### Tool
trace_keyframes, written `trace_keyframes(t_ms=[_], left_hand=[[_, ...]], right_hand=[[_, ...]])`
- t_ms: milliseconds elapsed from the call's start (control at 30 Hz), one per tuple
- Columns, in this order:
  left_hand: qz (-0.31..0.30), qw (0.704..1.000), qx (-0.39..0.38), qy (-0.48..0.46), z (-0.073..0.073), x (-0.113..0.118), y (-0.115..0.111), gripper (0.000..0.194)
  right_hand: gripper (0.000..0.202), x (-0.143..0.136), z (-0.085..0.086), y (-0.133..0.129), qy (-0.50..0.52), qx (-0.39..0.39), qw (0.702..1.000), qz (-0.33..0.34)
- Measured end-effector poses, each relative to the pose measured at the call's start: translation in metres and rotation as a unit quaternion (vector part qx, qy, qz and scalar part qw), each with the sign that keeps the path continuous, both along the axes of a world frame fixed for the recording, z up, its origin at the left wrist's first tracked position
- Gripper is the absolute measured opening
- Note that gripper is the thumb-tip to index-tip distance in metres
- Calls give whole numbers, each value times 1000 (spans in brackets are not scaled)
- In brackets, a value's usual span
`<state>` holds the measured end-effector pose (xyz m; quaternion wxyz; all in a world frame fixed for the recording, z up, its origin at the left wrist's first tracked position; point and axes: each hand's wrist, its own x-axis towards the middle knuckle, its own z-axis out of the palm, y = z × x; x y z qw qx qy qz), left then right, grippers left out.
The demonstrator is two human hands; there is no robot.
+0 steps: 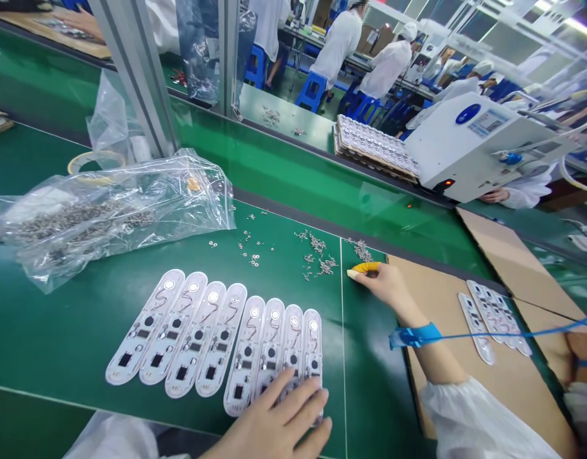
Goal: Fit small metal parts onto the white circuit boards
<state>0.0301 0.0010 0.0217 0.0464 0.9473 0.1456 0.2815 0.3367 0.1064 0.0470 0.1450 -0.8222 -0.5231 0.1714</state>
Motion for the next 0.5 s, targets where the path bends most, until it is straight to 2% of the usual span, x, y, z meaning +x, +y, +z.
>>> trace_keyframes(t_ms=[200,267,333,400,433,500], left_hand=[[-19,998,-9,59,-8,-5,-4,33],[-27,998,-24,53,-6,-10,-4,32],[-27,997,-75,15,-4,-12,-6,31],[-23,978,-198,-61,0,-11,-10,33],[-23,952,-289,-97,2,-10,-12,35],[-33,859,-488,-151,8,-4,-14,41]], right_hand=[[24,-9,3,-5,-3,33,999,22],[25,-15,4,-15,-1,60,998,22],[26,-26,7,-31,-1,91,996,22],[25,-45,15,-53,18,131,991,20],[22,-58,20,-66,44,155,987,24],[13,-88,30,-91,177,210,960,53]])
